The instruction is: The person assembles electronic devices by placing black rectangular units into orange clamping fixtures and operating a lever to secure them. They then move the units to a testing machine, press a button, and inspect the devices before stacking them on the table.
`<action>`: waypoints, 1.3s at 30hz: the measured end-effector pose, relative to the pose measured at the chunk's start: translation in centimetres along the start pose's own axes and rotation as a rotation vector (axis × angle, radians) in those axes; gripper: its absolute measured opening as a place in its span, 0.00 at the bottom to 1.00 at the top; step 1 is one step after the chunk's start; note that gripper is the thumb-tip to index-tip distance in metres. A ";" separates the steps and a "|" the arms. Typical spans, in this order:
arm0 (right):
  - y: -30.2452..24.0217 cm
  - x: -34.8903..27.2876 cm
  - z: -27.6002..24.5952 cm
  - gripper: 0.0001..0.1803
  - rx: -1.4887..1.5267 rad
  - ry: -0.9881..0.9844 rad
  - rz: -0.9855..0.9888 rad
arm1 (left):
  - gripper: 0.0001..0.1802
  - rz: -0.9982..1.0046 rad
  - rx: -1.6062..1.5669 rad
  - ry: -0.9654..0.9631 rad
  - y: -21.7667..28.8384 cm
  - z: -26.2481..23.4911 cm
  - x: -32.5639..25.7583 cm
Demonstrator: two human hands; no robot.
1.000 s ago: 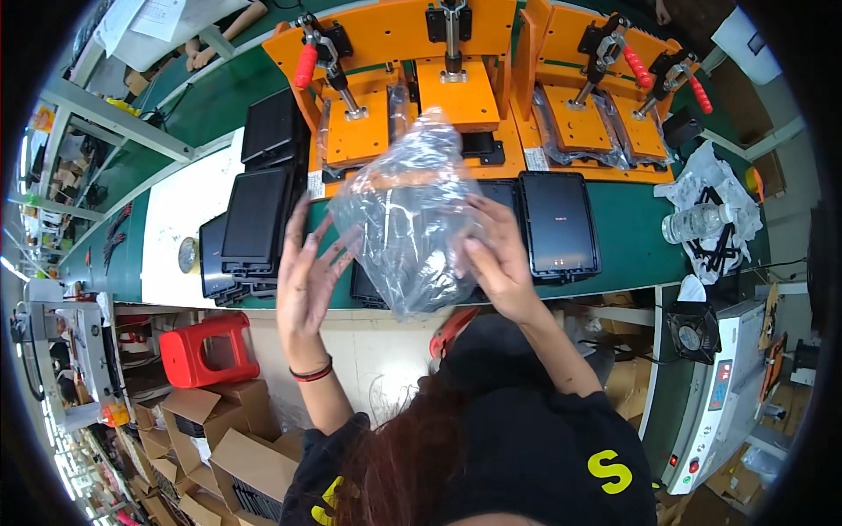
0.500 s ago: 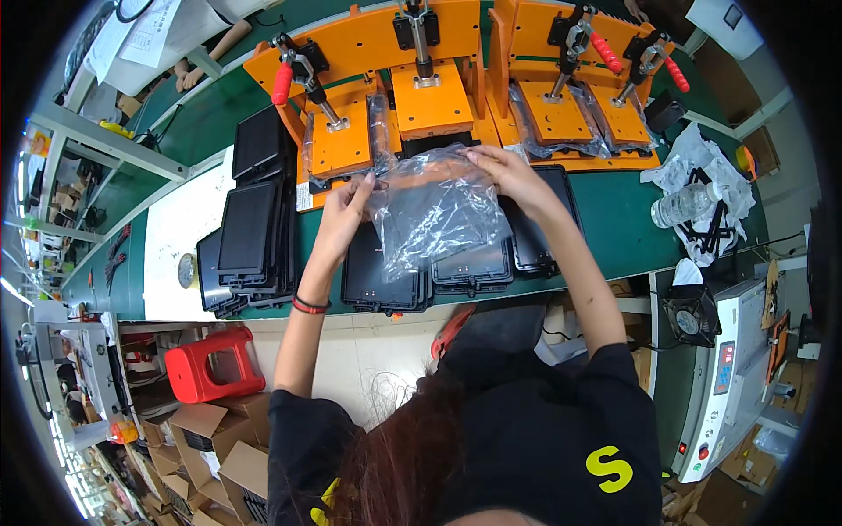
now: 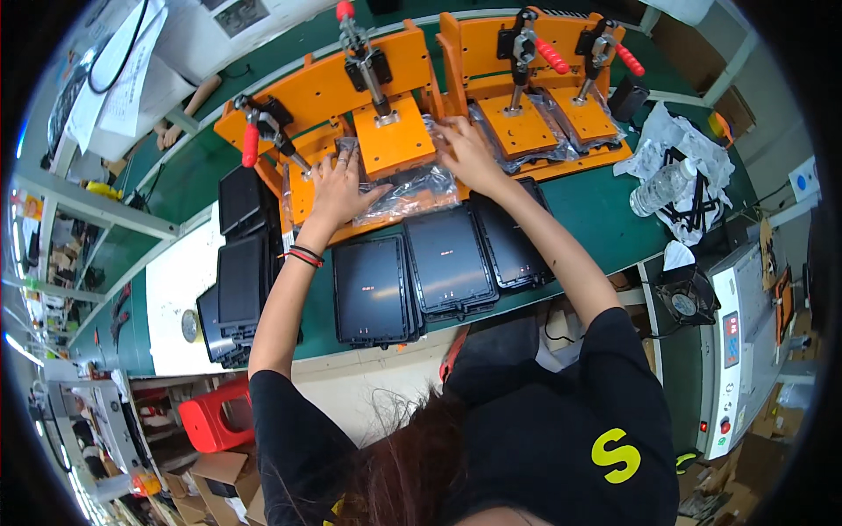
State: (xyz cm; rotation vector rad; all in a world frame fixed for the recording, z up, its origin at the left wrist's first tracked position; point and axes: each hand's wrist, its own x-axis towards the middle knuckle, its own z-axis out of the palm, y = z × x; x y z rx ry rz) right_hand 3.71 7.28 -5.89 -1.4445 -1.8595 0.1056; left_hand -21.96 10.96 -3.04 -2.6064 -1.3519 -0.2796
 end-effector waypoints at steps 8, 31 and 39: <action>1.7 0.5 1.2 0.21 -0.186 -0.231 -0.169 | 0.46 -0.055 0.335 -0.063 -0.6 1.5 2.6; -1.4 5.1 -2.2 0.39 -0.463 -0.846 0.083 | 0.59 0.109 0.132 -0.451 -1.5 0.6 2.0; -5.4 6.1 -6.5 0.10 0.270 0.325 -0.075 | 0.62 0.130 0.019 -0.038 -2.0 -1.1 -1.2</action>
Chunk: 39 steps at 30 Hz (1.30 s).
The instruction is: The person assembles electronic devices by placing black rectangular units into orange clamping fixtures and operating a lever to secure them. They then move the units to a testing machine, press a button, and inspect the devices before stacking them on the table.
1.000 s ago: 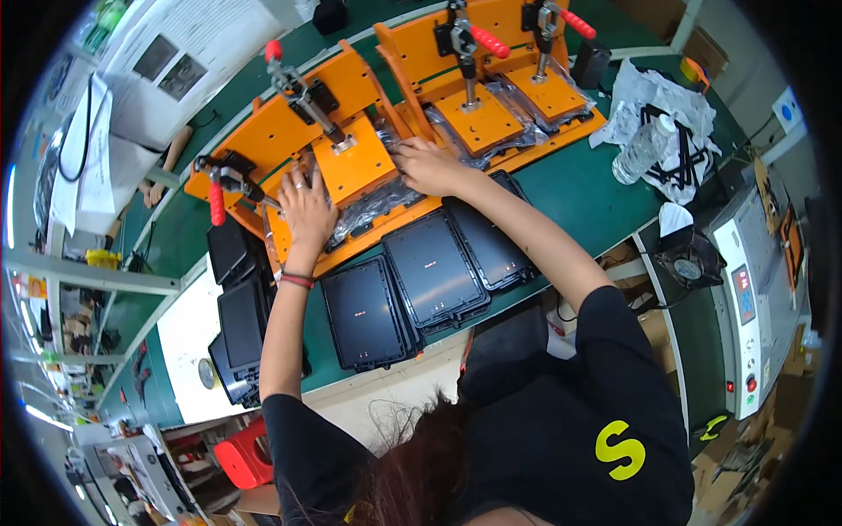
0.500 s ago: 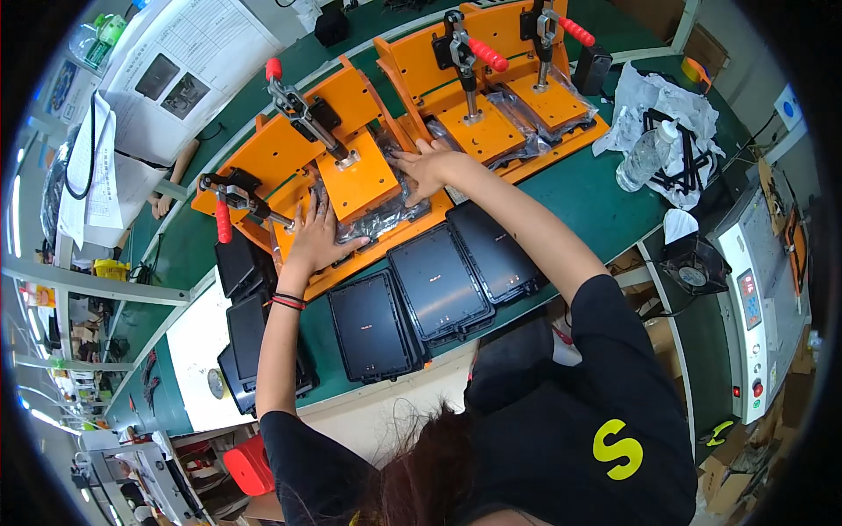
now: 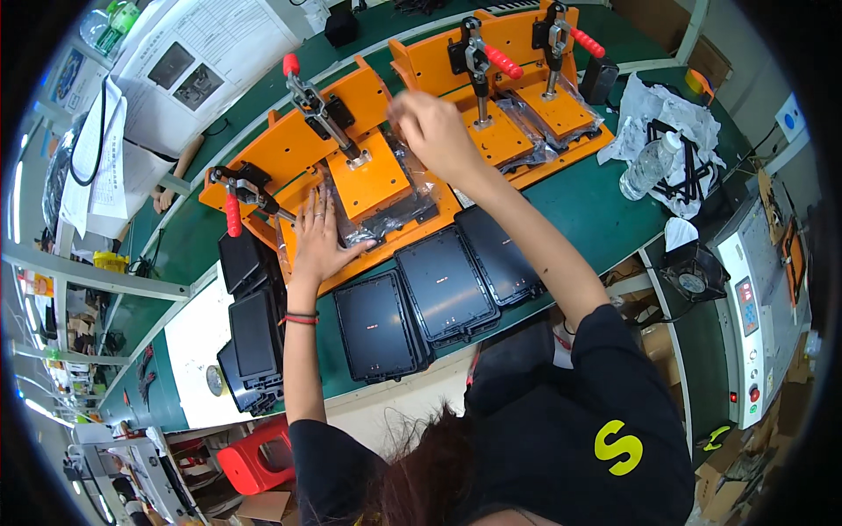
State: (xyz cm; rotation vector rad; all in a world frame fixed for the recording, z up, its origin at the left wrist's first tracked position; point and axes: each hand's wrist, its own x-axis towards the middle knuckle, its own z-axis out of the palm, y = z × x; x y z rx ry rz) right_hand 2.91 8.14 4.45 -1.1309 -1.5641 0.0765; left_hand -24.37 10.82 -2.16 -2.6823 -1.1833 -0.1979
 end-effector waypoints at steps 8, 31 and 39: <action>4.3 18.9 9.3 0.33 -0.121 0.254 0.275 | 0.41 -0.127 -0.425 0.220 6.5 -5.1 -5.3; -8.9 6.8 7.1 0.22 0.244 -0.442 -0.264 | 0.38 -0.350 -1.024 0.509 10.9 -9.1 -15.5; -11.5 -7.3 2.0 0.16 0.008 -0.308 -0.785 | 0.28 -0.352 -1.388 0.908 14.5 -7.7 -12.4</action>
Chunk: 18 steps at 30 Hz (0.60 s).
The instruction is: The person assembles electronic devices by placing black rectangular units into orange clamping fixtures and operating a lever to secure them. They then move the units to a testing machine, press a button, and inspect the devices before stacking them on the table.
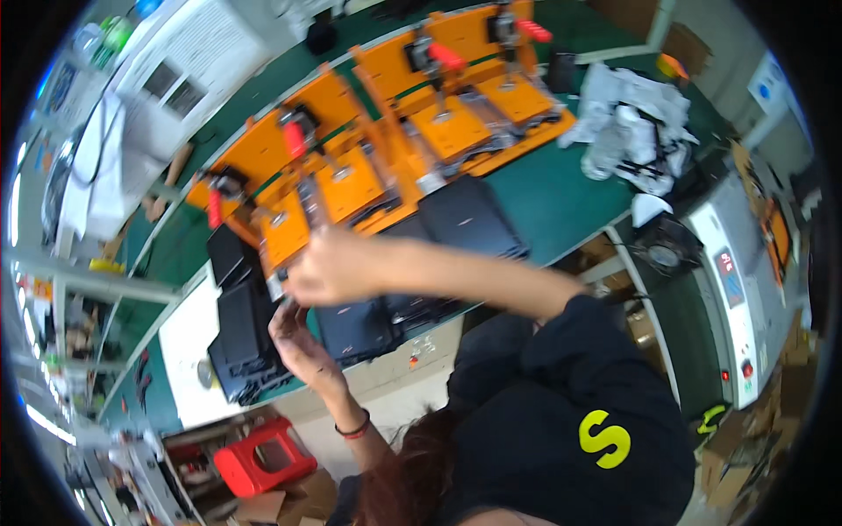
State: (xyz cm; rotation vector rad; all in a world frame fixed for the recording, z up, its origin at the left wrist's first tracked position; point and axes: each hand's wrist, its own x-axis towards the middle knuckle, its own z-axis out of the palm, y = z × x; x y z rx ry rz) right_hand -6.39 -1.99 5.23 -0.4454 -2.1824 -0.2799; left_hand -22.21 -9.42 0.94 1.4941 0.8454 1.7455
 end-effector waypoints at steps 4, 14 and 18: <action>-8.5 -10.3 -4.0 0.14 0.567 -0.003 0.650 | 0.22 -0.230 -0.053 0.067 -0.2 5.8 -3.4; -20.8 -29.6 -19.7 0.17 0.467 0.261 1.617 | 0.17 -0.446 -0.574 -0.805 0.2 32.5 -7.3; -23.1 -25.4 -27.1 0.16 0.386 0.437 1.727 | 0.21 -0.432 -0.602 -0.993 6.5 41.8 -6.5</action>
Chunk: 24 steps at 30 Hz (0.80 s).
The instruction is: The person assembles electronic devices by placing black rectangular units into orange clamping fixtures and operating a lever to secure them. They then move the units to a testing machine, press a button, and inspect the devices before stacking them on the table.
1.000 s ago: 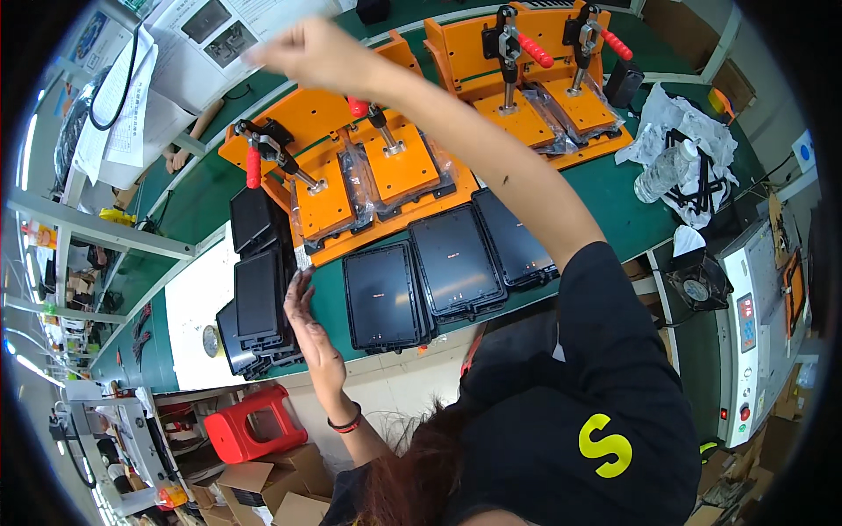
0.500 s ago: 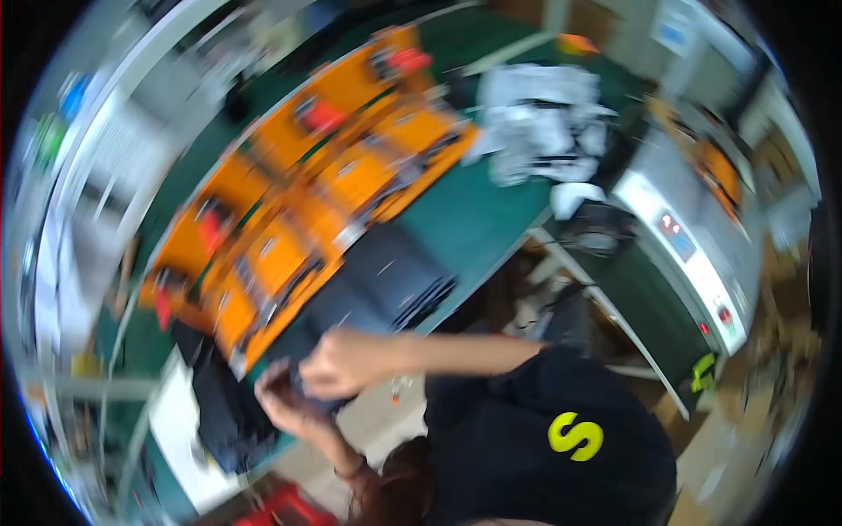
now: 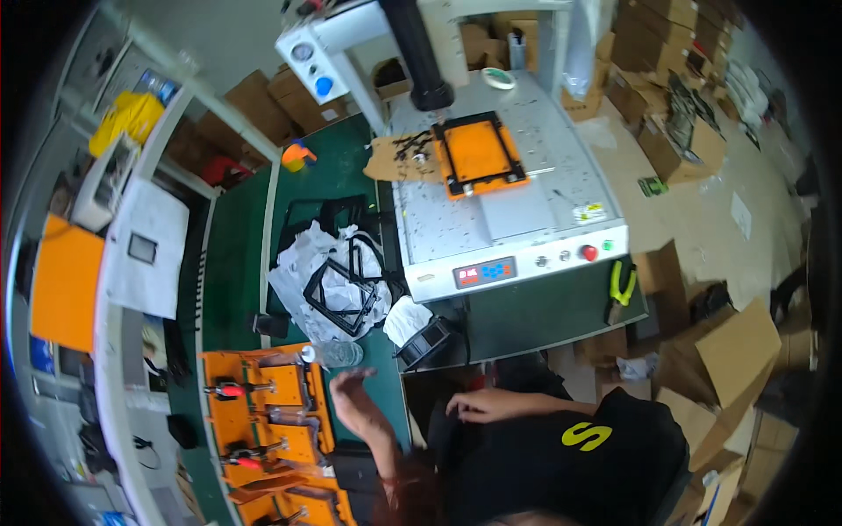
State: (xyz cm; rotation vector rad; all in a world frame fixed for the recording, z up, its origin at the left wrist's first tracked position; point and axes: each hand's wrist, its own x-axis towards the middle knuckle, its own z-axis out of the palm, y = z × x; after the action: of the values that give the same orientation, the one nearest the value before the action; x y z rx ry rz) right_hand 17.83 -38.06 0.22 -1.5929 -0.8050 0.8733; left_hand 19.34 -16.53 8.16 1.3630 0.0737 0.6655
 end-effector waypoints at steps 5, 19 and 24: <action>-10.1 -4.2 -1.3 0.14 0.203 0.326 0.087 | 0.22 -0.334 -0.117 -0.384 5.9 8.9 3.7; -5.1 -25.8 11.2 0.10 0.318 2.038 0.739 | 0.21 -0.250 0.645 -2.248 -5.3 22.6 -8.8; -6.6 -32.8 17.6 0.10 0.313 2.625 0.755 | 0.20 -0.649 0.916 -2.275 -14.9 19.9 -7.0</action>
State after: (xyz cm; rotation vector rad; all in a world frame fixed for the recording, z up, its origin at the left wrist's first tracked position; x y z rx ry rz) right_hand -14.04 -56.53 8.47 -1.2808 1.6873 -0.9425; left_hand 27.88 -38.15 -3.08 2.0157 -1.0493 -1.8504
